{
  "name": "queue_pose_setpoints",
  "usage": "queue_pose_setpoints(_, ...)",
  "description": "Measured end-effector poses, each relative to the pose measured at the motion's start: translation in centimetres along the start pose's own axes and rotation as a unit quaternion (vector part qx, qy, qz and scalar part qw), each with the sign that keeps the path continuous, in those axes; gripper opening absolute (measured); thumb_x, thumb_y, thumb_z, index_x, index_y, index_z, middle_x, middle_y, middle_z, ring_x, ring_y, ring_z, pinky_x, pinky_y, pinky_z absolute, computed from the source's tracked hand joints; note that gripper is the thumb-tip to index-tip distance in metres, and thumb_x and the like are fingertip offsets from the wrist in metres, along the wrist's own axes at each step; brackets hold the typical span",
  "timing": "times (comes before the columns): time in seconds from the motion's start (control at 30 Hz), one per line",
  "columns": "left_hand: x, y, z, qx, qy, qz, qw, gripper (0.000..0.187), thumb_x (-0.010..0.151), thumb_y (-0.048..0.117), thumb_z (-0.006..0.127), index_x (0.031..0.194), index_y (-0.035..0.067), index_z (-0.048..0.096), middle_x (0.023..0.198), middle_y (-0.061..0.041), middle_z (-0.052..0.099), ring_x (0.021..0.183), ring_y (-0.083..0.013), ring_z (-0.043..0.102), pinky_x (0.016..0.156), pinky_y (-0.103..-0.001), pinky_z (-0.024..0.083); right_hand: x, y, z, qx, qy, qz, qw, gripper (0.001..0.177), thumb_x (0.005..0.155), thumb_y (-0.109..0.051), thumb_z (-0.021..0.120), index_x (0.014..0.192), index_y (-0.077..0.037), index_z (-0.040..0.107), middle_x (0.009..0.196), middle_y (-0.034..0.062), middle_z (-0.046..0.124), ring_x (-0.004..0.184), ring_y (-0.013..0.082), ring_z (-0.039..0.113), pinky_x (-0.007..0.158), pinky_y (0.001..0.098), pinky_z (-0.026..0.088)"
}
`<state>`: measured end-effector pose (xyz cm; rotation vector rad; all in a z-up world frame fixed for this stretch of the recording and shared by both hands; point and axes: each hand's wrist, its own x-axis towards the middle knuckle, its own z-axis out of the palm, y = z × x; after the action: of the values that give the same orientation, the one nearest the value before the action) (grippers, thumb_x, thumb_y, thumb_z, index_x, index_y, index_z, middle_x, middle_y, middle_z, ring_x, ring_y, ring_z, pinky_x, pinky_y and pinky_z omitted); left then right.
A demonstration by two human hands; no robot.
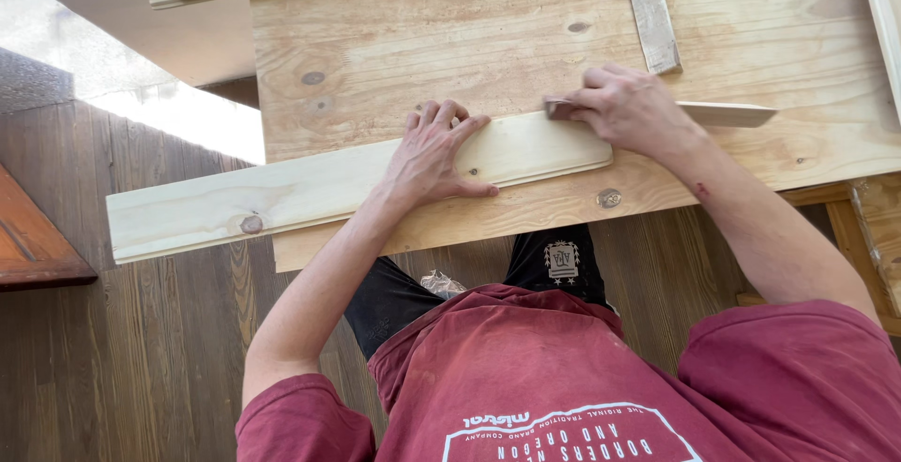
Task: The person sands the surface and edges of a wooden board using a sanding block, moving the block back and forth along the wood.
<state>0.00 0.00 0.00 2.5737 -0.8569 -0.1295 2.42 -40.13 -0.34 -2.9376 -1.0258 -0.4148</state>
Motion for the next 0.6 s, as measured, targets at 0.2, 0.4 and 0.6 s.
queue_pose_setpoints(0.2,0.0,-0.4,0.7,-0.009,0.014,0.007,1.000,0.124,0.071,0.096,0.095,0.173,0.030,0.069,0.142,-0.004,0.061,0.136,-0.0311,0.057,0.117,-0.052,0.047,0.7,-4.1,-1.1,0.023,0.000,-0.001,1.000,0.020,0.115,-0.039,0.090,0.125,-0.021,0.091,0.103,0.0066,0.070,0.106,0.0324,0.081,0.095,0.0437,0.068)
queue_pose_setpoints(0.4,-5.2,-1.3,-2.1,0.068,0.014,-0.037,0.997,0.131,0.072,0.093,0.095,0.180,0.025,0.065,0.155,-0.006,0.066,0.152,-0.0351,0.055,0.126,-0.061,0.045,0.8,-8.2,0.2,0.029,0.025,-0.017,0.999,0.031,0.119,-0.047,0.084,0.136,-0.020,0.084,0.109,0.0053,0.062,0.116,0.0344,0.076,0.104,0.0486,0.063)
queue_pose_setpoints(0.6,-9.1,-1.9,-0.2,0.012,0.044,-0.109,0.993,0.125,0.084,0.087,0.094,0.186,0.024,0.060,0.170,-0.008,0.063,0.164,-0.0400,0.050,0.143,-0.062,0.031,-0.6,-11.0,-0.7,-0.021,0.039,0.023,0.999,0.038,0.127,-0.041,0.076,0.159,-0.021,0.081,0.131,0.0075,0.071,0.126,0.0342,0.077,0.102,0.0464,0.063)
